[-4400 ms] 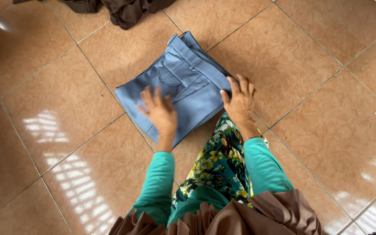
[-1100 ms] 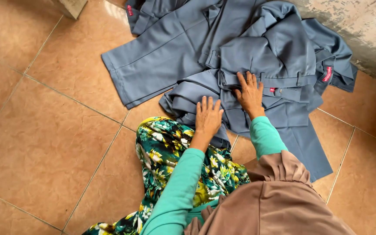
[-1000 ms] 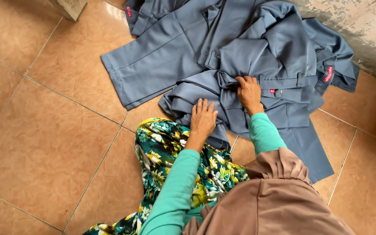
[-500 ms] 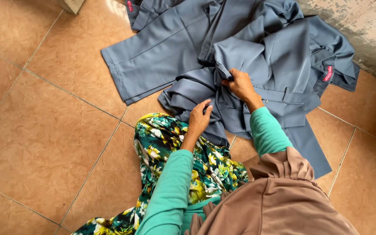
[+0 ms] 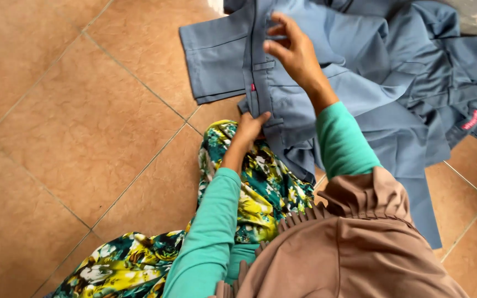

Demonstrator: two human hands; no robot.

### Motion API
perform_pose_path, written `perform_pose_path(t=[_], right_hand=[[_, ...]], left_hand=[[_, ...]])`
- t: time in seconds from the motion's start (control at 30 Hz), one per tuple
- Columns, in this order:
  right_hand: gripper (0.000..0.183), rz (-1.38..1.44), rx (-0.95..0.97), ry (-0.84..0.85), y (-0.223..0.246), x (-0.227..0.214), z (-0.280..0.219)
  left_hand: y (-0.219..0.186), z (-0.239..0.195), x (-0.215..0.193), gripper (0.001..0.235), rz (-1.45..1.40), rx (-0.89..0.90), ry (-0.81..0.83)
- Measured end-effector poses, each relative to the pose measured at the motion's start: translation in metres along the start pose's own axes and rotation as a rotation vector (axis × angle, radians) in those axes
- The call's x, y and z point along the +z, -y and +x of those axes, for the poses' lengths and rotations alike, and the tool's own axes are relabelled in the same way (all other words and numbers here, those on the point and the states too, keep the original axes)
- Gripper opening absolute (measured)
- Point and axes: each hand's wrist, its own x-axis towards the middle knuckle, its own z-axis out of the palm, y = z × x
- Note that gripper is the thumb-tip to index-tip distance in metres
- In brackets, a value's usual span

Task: The person sits on a tiled floor and folds several pairs of gray trousers by hand. They smooth the fabric, fold the legs, and stack the finished trousers into a pile.

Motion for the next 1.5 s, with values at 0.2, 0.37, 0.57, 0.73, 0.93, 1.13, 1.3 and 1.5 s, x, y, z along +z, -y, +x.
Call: perform_pose_path(t=[0.2,0.37,0.57,0.73,0.93,1.13,1.3,1.5], right_hand=[[0.087,-0.652,0.105,0.654,0.036,0.010,-0.080],[0.045,-1.007,-0.059,0.417,-0.034,0.028,-0.102],[0.018,-0.957,-0.181,-0.162,-0.046,-0.008,-0.030],[0.023,-0.915,-0.481,-0.393,-0.030,0.033,-0.037],[0.031,-0.989,-0.447,0.030,-0.082,0.112,-0.112],[0.056,-1.153,-0.435,0.010,-0.055,0.099,-0.130],[0.077,-1.184,0.096,0.281,-0.044,0.095,-0.136],[0.063,-0.997,0.198,0.651,-0.115,0.150,-0.063]], left_hand=[[-0.021,0.018,-0.045,0.061,-0.228,-0.020,-0.146],[0.008,0.039,-0.060,0.049,-0.410,-0.029,-0.034],[0.013,0.048,-0.072,0.041,-0.590,-0.060,-0.003],[0.026,0.064,-0.082,0.054,-0.707,-0.157,0.036],[-0.074,-0.045,-0.064,0.121,-0.816,-0.148,0.033],[0.016,0.070,-0.070,0.085,-0.506,-0.021,-0.297],[0.046,0.125,-0.130,0.074,-0.377,0.104,-0.472],[0.046,0.060,-0.217,0.076,-0.355,0.043,-0.631]])
